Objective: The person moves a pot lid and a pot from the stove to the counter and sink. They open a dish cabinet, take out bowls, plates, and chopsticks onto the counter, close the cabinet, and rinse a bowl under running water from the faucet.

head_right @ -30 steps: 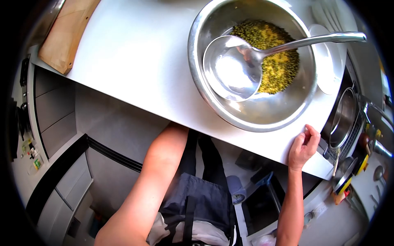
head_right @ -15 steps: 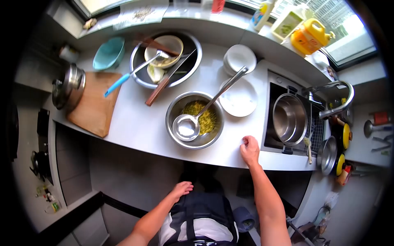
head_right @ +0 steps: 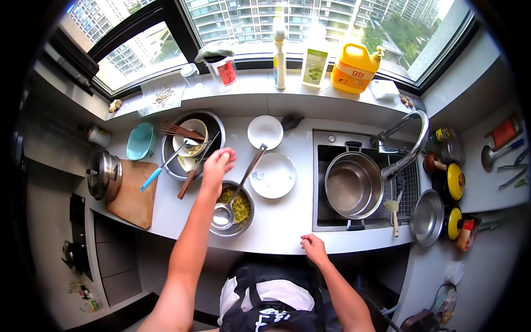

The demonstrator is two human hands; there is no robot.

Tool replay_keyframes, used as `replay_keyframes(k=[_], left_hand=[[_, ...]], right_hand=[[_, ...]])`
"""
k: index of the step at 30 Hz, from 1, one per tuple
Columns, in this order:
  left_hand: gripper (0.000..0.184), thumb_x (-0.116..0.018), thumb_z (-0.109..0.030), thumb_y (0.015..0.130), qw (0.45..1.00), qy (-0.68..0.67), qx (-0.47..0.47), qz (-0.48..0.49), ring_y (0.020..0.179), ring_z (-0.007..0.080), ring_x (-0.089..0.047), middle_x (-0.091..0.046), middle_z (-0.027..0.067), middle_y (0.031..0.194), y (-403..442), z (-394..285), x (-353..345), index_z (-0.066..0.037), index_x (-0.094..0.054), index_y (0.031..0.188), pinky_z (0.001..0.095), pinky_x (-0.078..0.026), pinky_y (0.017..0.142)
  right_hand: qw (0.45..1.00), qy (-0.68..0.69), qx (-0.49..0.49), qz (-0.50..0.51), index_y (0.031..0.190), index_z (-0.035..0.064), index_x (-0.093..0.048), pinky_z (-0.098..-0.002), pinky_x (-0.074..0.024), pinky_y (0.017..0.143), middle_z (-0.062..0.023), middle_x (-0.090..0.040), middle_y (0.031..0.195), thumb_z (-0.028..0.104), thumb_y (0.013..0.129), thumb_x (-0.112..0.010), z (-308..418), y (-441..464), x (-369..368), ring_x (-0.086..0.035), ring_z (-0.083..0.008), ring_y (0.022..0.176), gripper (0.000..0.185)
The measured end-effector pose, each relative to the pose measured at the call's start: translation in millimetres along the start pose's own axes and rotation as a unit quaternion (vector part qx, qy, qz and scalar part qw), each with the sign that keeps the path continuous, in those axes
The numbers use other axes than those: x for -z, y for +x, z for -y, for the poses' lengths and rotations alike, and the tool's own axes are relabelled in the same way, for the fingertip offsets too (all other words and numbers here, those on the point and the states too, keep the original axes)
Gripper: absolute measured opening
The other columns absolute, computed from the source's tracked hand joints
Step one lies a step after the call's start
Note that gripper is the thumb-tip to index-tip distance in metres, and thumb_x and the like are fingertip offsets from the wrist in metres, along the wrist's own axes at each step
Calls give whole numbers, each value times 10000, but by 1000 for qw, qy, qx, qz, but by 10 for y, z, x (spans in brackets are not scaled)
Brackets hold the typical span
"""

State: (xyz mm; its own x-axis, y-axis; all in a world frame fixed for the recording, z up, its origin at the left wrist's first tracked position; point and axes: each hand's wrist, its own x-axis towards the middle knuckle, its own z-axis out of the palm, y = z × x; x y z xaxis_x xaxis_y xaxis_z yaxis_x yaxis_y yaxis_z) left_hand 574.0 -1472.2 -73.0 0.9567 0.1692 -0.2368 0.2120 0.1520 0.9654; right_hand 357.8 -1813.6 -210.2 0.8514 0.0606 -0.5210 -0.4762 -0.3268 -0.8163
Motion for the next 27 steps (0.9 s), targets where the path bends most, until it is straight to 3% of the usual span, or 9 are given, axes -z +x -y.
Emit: replay_keyframes(k=[4, 5, 6, 8, 9, 10, 13, 16, 27], left_hand=[[573, -629, -259, 886, 982, 169, 88, -9, 1180, 256, -525, -502, 151, 1333, 1002, 505, -188, -3, -429, 1357, 375, -466, 928], [730, -674, -287, 845, 979, 162, 120, 22, 1200, 311, -501, -444, 181, 1386, 1184, 640, -194, -34, -320, 1431, 390, -454, 948], [762, -689, -282, 831, 973, 138, 187, 11, 1183, 324, -511, -432, 190, 1378, 1182, 531, -341, -65, -287, 1440, 409, -464, 936], [748, -708, -289, 813, 966, 73, 249, 15, 1169, 328, -523, -408, 183, 1375, 1419, 704, -420, -72, -308, 1406, 436, -489, 904], [636, -672, -260, 839, 966, 58, 248, 40, 1041, 316, -605, -514, 188, 1232, 1394, 618, -509, -52, -353, 1348, 439, -550, 763], [636, -672, -260, 839, 967, 51, 244, 50, 1041, 316, -605, -514, 188, 1232, 1477, 642, -572, -52, -353, 1348, 439, -550, 763], [365, -512, -83, 862, 953, 52, 294, 51, 744, 312, -671, -632, 180, 942, 1628, 768, -578, 15, -488, 1212, 422, -575, 552], [350, -474, -26, 833, 967, 48, 245, 53, 764, 323, -675, -630, 190, 982, 1602, 756, -601, 37, -519, 1175, 449, -592, 608], [397, -409, 11, 829, 969, 13, 243, -48, 861, 339, -674, -626, 201, 1068, 1724, 696, -464, 56, -499, 1213, 455, -608, 672]], right_hand=[[997, 39, -62, -26, 1035, -27, -632, -264, -513, 681, -88, -672, 850, 65, 888, -494, -105, -88, 145, -633, -134, 730, 221], [996, 42, -62, -38, 1035, -26, -633, -261, -514, 677, -87, -668, 852, 57, 895, -486, -141, -104, 161, -626, -132, 721, 220], [996, 47, -69, -43, 1035, -26, -633, -261, -514, 677, -87, -668, 852, 57, 895, -486, -146, -133, 163, -626, -132, 721, 220], [994, 48, -42, -89, 1034, -25, -633, -256, -514, 675, -87, -663, 856, 53, 902, -480, -143, -214, 177, -621, -129, 714, 218], [988, 96, -45, -112, 1033, -22, -634, -245, -511, 674, -89, -659, 862, 53, 908, -481, -305, -227, 127, -616, -128, 709, 212], [979, 136, -70, -135, 1036, -22, -633, -242, -513, 660, -91, -661, 853, 55, 912, -485, -251, -289, 86, -622, -130, 707, 208], [972, 140, -116, -149, 1036, -29, -631, -250, -523, 636, -89, -668, 844, 51, 908, -485, -182, -418, -87, -634, -129, 701, 211], [967, 161, -139, -140, 1037, -26, -634, -244, -520, 653, -91, -669, 859, 59, 907, -493, -123, -411, -313, -634, -128, 720, 210], [964, 223, -110, -90, 1158, -33, -567, -261, -519, 704, -117, -663, 952, 103, 923, -488, 688, 675, -555, -643, -153, 787, 283]])
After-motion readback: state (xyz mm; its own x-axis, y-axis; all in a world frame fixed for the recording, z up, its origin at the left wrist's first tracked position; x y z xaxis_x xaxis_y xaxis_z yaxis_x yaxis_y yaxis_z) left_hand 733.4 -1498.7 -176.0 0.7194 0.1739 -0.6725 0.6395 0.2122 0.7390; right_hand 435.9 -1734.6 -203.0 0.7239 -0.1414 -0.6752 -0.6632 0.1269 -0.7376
